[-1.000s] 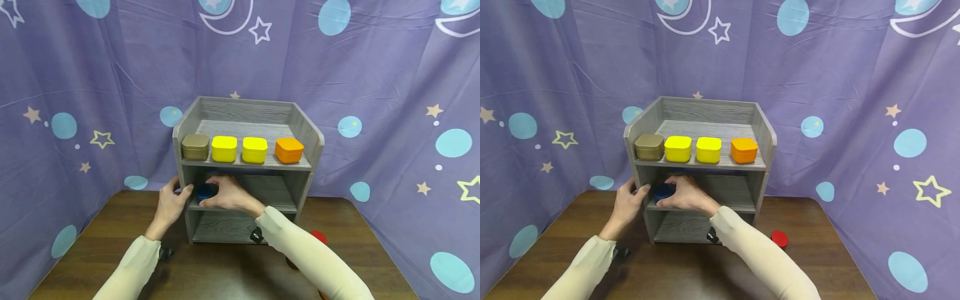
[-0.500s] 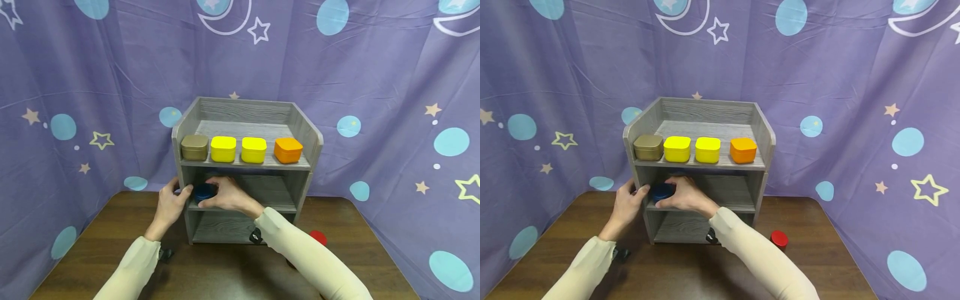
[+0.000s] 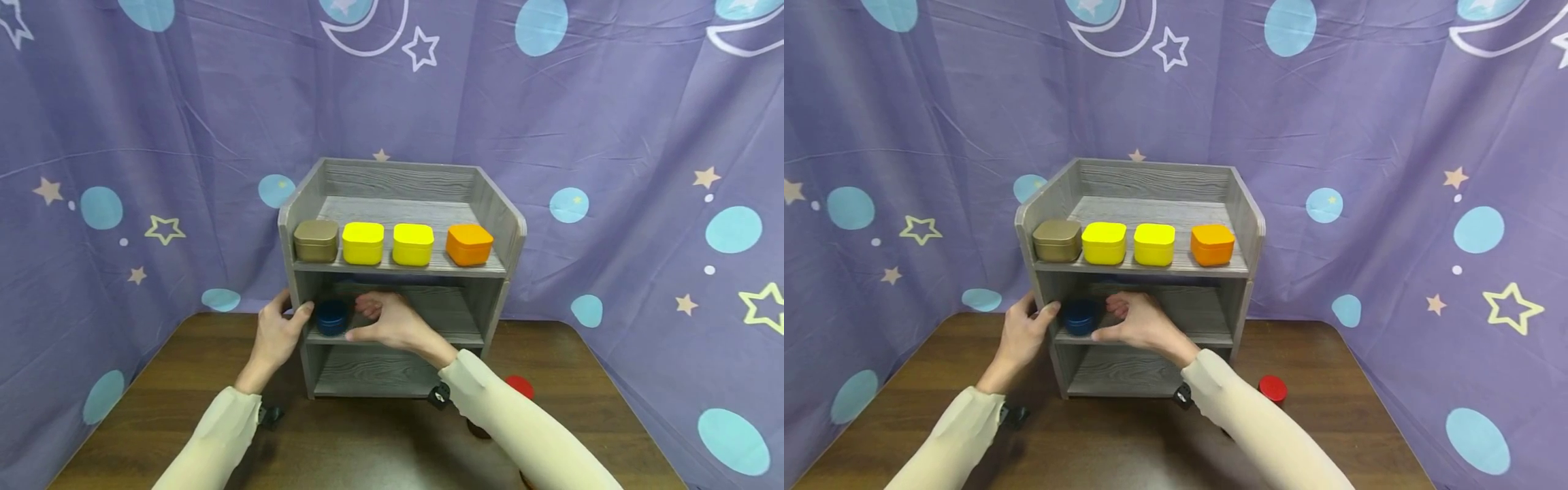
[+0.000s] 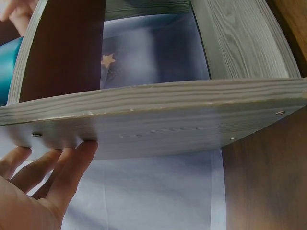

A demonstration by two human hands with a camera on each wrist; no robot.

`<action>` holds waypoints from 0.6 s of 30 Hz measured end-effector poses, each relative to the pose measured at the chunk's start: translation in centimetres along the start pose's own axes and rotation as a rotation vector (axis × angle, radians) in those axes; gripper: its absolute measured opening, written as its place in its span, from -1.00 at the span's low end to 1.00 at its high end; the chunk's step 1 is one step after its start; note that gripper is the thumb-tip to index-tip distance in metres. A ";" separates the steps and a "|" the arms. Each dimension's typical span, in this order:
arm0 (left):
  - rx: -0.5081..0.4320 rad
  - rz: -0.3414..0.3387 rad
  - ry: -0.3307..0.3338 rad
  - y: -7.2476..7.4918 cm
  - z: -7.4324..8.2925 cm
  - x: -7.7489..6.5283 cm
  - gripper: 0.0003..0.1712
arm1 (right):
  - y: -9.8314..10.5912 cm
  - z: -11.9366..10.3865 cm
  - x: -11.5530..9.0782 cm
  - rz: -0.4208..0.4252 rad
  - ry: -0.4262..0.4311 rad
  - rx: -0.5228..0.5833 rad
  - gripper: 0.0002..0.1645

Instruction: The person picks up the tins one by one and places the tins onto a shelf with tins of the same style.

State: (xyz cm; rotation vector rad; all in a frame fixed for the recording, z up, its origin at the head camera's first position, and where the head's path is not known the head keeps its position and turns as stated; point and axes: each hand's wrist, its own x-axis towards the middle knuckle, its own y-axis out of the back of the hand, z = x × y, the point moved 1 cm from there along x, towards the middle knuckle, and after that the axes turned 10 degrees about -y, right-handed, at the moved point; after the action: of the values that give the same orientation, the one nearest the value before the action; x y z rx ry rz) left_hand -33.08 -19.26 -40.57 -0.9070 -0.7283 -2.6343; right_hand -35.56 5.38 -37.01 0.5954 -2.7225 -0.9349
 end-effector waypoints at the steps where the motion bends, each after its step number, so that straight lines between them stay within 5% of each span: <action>1: 0.002 0.001 0.002 0.0 0.0 0.0 -0.51 | 0.3 0.2 -0.3 0.008 -0.003 0.006 -0.17; 18: -0.012 0.005 0.013 -0.1 0.0 0.0 -0.52 | 4.9 4.6 -7.4 0.136 0.003 -0.007 -0.28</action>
State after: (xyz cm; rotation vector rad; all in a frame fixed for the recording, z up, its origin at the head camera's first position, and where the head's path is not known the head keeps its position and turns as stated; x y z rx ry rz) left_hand -33.14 -19.20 -40.60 -0.8925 -0.7074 -2.6408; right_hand -31.89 14.60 -38.00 0.4044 -2.7160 -0.9097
